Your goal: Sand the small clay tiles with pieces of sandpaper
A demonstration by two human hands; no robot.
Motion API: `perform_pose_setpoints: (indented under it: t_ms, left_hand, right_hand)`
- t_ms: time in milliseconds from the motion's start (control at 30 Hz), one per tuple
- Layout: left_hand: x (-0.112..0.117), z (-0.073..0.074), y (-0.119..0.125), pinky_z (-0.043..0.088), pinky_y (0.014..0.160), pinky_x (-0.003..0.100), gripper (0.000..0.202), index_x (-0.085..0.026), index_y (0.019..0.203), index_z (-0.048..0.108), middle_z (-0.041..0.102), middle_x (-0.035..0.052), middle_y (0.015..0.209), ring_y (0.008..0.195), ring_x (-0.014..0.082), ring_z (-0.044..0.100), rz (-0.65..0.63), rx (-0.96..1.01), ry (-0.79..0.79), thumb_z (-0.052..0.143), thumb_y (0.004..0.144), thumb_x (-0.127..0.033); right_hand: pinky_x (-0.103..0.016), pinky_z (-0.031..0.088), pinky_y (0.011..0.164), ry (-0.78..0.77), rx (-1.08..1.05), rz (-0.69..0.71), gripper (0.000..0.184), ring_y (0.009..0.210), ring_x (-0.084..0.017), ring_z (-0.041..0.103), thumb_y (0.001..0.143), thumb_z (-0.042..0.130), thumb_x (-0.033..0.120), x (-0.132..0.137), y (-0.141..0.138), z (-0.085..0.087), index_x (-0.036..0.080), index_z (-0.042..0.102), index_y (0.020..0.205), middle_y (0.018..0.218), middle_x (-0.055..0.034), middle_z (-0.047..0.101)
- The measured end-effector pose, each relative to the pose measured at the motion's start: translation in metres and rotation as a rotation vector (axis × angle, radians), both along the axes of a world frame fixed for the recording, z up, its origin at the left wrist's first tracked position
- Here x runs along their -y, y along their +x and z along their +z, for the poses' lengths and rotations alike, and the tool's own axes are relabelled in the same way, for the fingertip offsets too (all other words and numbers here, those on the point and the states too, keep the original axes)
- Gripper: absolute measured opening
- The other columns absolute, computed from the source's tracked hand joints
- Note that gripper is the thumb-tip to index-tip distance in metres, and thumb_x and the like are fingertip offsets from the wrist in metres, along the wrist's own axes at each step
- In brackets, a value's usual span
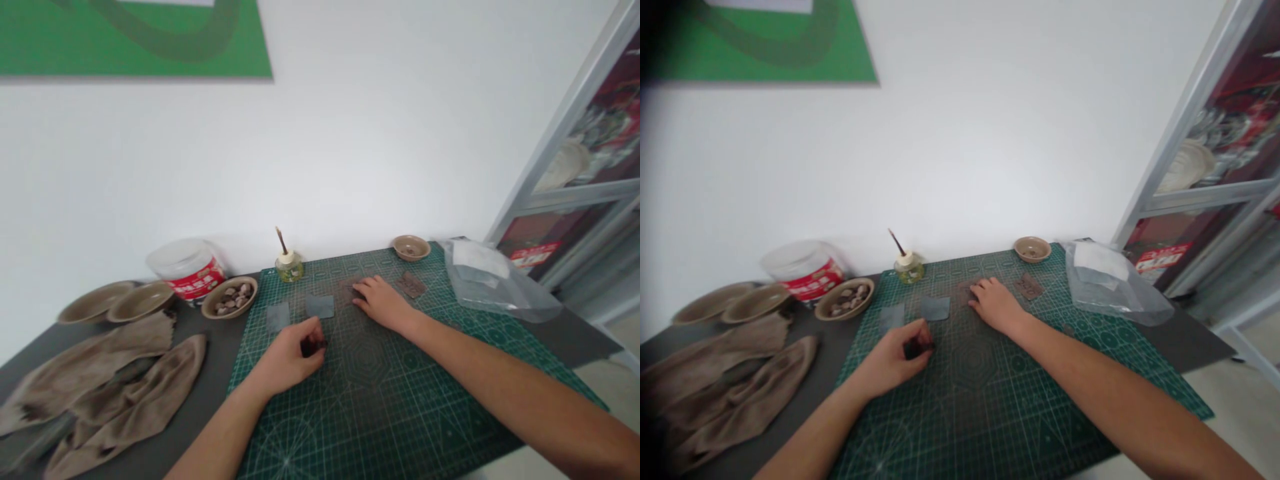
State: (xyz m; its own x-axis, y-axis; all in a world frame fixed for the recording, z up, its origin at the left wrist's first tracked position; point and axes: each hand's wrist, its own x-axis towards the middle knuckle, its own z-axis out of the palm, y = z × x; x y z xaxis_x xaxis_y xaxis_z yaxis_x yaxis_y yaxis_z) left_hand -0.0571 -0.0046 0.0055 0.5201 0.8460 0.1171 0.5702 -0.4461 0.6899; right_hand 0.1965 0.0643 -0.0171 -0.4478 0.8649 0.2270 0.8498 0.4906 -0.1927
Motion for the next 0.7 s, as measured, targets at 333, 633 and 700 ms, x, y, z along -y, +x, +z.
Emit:
perform_pose_setpoints:
  t_ms: [333, 633, 700]
  left_hand:
    - [-0.001, -0.001, -0.002, 0.036, 0.059, 0.024, 0.007, -0.019, 0.076, 0.051, 0.051, -0.0042, 0.067, 0.062, 0.0117, 0.048, 0.04, 0.039, 0.019, 0.057, 0.08, -0.017]
    - [0.0, -0.003, -0.003, 0.037, 0.061, 0.025, 0.006, -0.019, 0.076, 0.052, 0.055, -0.0025, 0.069, 0.065, 0.0129, 0.05, 0.056, 0.051, 0.042, 0.057, 0.08, -0.019]
    - [0.0, -0.003, -0.003, 0.037, 0.061, 0.025, 0.007, -0.019, 0.076, 0.052, 0.054, -0.0027, 0.069, 0.064, 0.0127, 0.049, 0.057, 0.052, 0.049, 0.057, 0.08, -0.019]
  right_hand:
    - [-0.039, 0.043, 0.096, -0.209, 0.031, 0.075, 0.056, 0.116, -0.03, 0.051, 0.077, 0.071, 0.054, -0.05, 0.014, 0.018, 0.021, 0.061, 0.12, 0.123, -0.0133, 0.056]
    - [-0.047, 0.042, 0.096, -0.314, 0.078, 0.053, 0.06, 0.116, -0.034, 0.052, 0.065, 0.081, 0.053, -0.064, 0.005, 0.032, 0.024, 0.062, 0.114, 0.122, -0.0112, 0.058]
    - [-0.048, 0.04, 0.1, -0.308, 0.079, 0.041, 0.072, 0.121, -0.035, 0.049, 0.063, 0.081, 0.054, -0.064, 0.006, 0.032, 0.022, 0.058, 0.123, 0.13, -0.0137, 0.053]
